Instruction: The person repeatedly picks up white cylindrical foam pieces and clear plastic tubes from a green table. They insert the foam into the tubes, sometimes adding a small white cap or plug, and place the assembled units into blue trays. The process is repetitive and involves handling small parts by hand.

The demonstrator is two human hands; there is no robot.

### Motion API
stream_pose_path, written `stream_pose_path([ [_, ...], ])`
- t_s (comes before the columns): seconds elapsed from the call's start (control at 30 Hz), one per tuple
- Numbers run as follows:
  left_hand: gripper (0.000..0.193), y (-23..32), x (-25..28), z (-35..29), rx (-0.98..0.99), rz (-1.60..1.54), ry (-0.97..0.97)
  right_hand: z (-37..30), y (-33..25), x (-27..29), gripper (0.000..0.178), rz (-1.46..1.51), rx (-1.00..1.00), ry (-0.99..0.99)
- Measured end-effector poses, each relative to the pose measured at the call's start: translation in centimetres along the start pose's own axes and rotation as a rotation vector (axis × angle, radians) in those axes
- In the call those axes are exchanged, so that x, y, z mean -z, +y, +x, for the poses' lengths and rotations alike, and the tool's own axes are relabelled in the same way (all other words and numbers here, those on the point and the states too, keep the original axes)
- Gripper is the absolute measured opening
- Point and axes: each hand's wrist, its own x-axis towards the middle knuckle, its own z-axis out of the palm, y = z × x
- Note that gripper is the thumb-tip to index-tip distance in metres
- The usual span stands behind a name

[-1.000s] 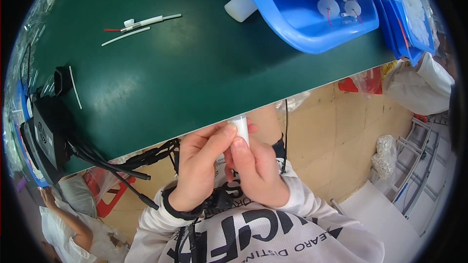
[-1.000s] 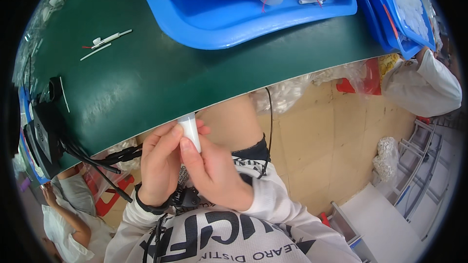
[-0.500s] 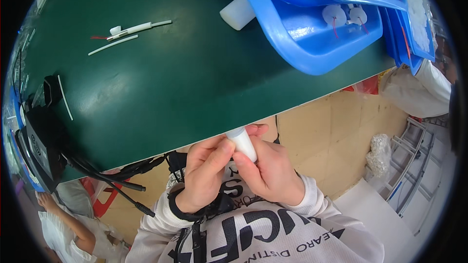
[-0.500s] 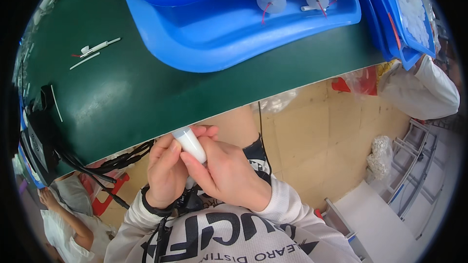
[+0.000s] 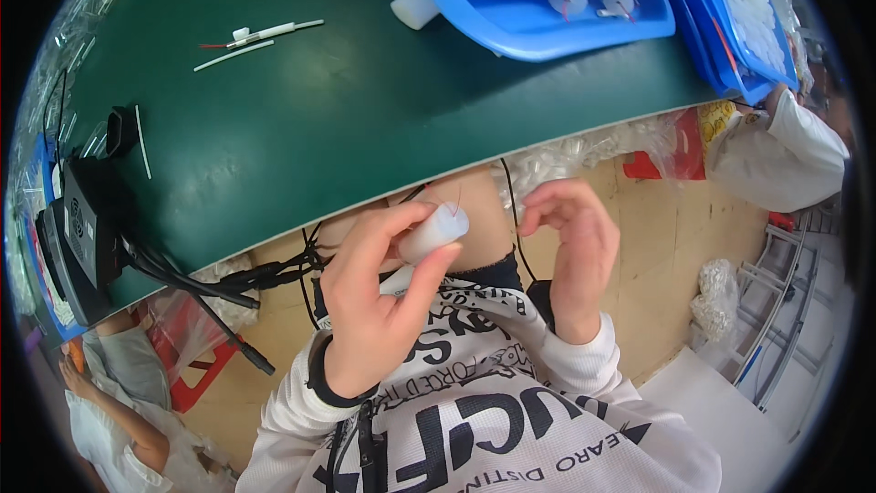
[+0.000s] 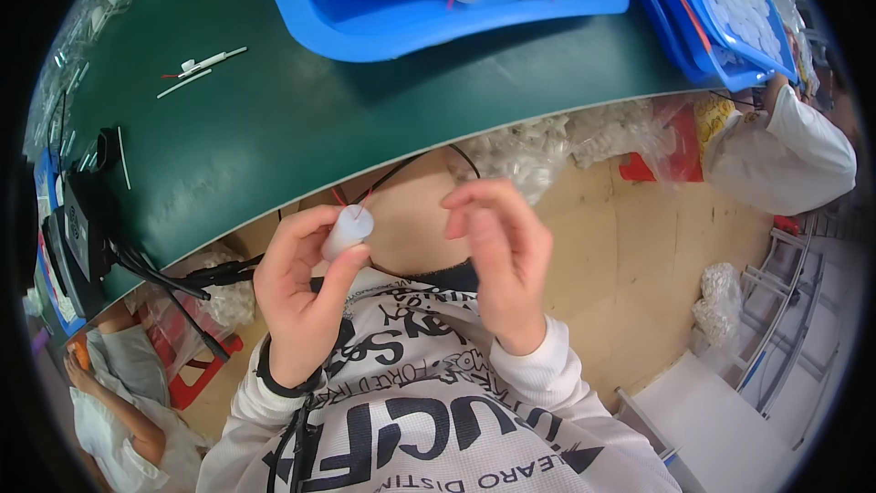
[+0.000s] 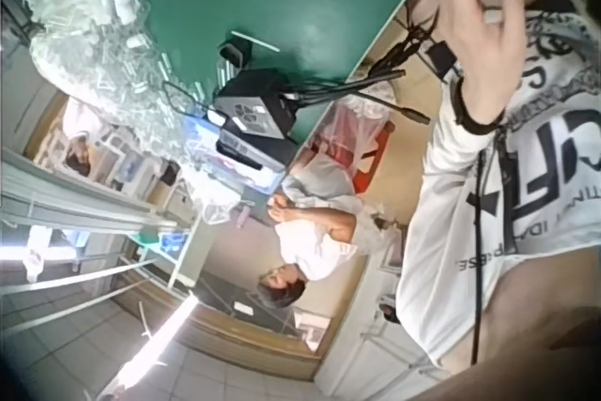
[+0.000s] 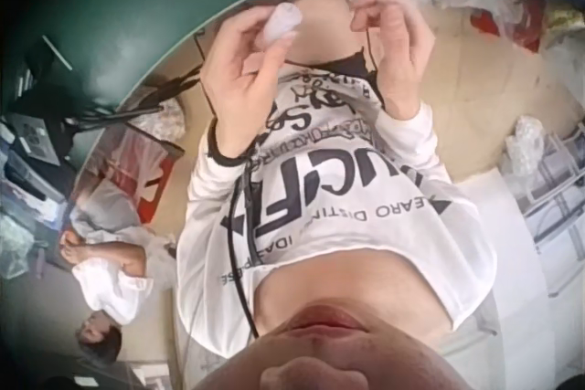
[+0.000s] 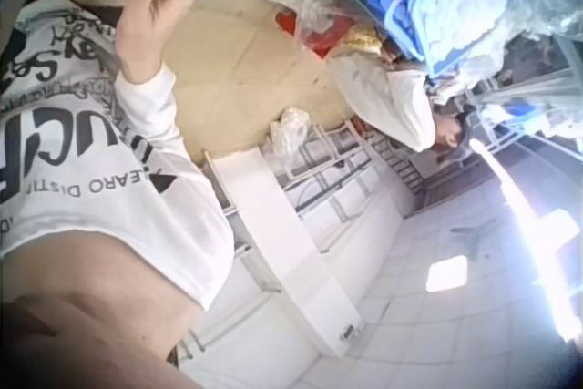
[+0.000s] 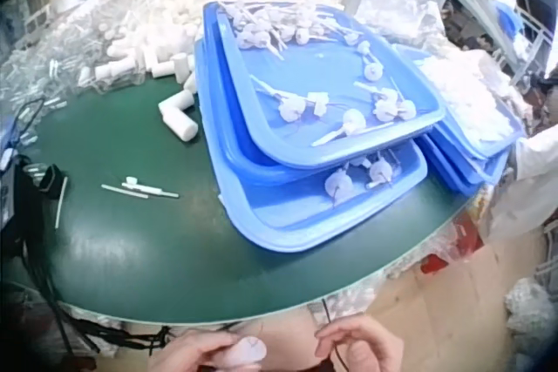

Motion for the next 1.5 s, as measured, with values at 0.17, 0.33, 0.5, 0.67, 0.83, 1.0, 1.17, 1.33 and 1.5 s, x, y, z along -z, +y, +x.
stream_pose_path([
  [0.17,0.029,1.1,-0.7,-0.3,-0.25,0.461,-0.03,-1.3,-1.4,-2.7,0.021,0.275,-0.388,0.003],
  [0.33,0.028,0.3,-1.5,-1.1,-0.197,-0.034,-0.009,-1.9,-0.1,-1.9,0.023,0.555,-0.406,0.039],
  [0.5,0.024,-0.8,-2.2,-1.2,-0.394,0.189,-0.089,-2.9,1.3,-1.0,0.021,0.587,-0.316,0.075],
  [0.67,0.038,-0.2,-3.8,-0.4,-0.459,0.441,-0.11,-0.9,3.3,2.8,0.02,0.502,-0.37,0.06],
  [0.83,0.046,5.8,0.5,-1.2,-0.208,0.508,-0.387,8.3,14.2,13.8,0.029,-0.018,-0.18,0.274],
  [1.0,0.044,13.7,5.3,-0.3,-0.34,0.698,-0.453,14.1,23.1,19.0,0.036,-0.994,-0.279,0.328],
  [1.17,0.036,18.6,9.6,3.8,-0.073,0.925,-0.165,14.4,24.3,18.6,0.049,-1.041,-0.272,0.34],
  [1.33,0.029,16.1,13.3,16.2,-0.244,1.075,-0.134,12.1,18.2,17.0,0.049,-0.903,-0.225,0.415],
  [1.5,0.024,11.3,16.5,26.0,-0.299,1.325,0.055,8.2,14.3,15.7,0.036,-0.703,-0.056,0.484],
])
